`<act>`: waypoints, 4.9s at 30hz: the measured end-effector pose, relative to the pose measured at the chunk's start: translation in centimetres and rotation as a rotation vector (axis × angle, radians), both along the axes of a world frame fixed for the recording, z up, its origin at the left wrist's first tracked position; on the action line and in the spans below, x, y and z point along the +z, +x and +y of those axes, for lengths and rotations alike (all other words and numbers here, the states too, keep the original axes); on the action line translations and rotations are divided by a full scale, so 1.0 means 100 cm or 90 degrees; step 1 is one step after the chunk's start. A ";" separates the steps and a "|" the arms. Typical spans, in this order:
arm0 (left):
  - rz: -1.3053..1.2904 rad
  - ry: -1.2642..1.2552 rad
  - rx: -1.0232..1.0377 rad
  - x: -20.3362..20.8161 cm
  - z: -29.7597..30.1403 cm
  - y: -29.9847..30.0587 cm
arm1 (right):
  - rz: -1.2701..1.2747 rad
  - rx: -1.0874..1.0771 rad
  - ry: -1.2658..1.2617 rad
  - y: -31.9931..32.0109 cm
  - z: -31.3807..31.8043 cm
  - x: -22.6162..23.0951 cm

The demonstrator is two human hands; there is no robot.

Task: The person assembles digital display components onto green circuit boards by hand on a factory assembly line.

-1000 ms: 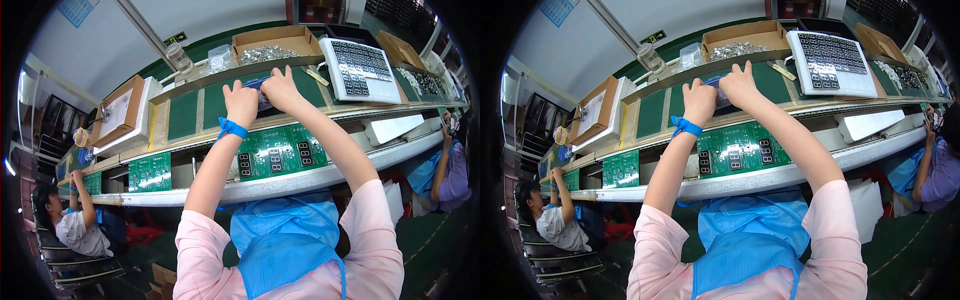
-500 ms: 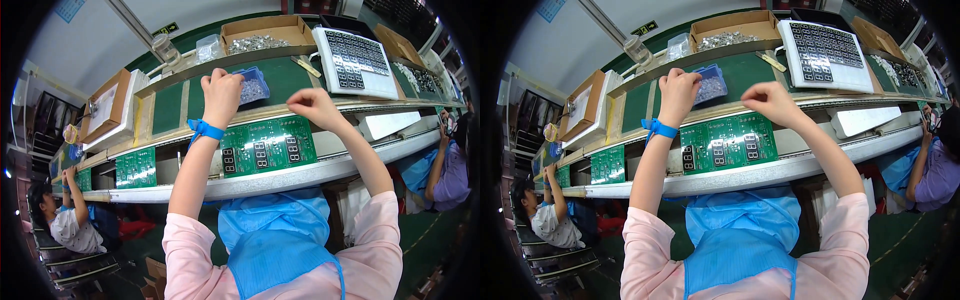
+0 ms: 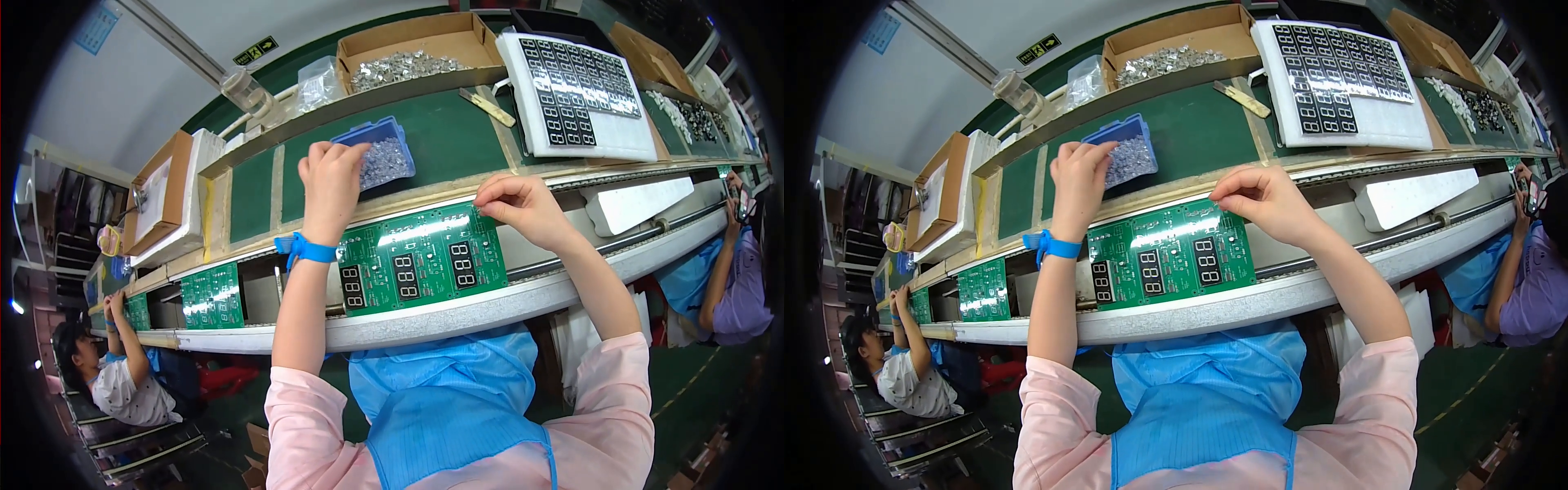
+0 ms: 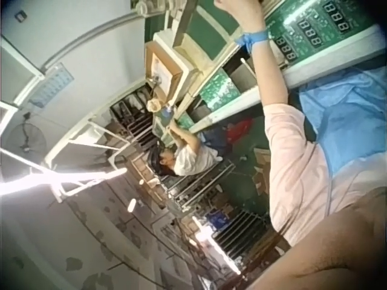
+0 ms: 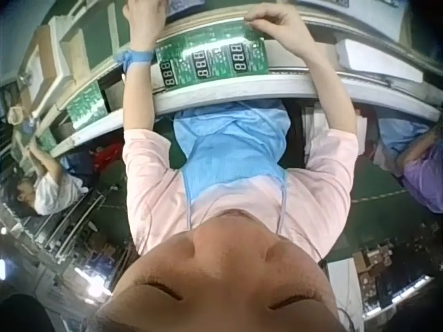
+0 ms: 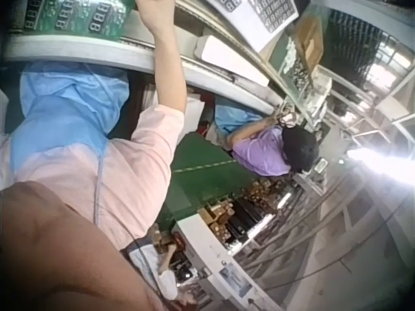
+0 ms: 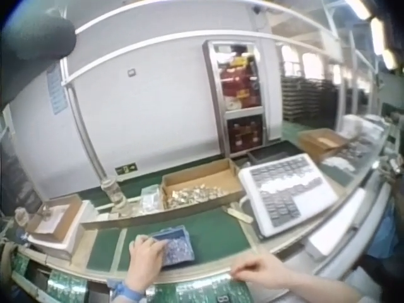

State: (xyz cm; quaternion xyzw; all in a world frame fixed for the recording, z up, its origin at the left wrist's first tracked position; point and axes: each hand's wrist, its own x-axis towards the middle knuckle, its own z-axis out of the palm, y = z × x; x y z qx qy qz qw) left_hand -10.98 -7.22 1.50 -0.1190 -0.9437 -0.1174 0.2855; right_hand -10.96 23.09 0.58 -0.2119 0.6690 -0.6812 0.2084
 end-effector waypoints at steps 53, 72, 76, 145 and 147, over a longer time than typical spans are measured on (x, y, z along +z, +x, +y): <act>-0.306 0.424 -0.260 -0.009 0.077 0.061 | 0.345 0.005 0.213 0.012 -0.015 -0.006; -0.300 0.422 -0.294 -0.012 0.078 0.060 | 0.344 -0.009 0.204 0.012 -0.012 -0.009; -0.287 0.386 -0.303 -0.012 0.075 0.060 | 0.276 0.013 0.205 0.010 -0.012 -0.004; -0.135 -0.394 -0.313 0.025 0.118 0.050 | 0.669 -0.259 0.214 -0.041 -0.048 0.026; -0.138 -0.458 -0.279 0.027 0.123 0.052 | 0.640 -0.302 0.180 -0.038 -0.029 0.018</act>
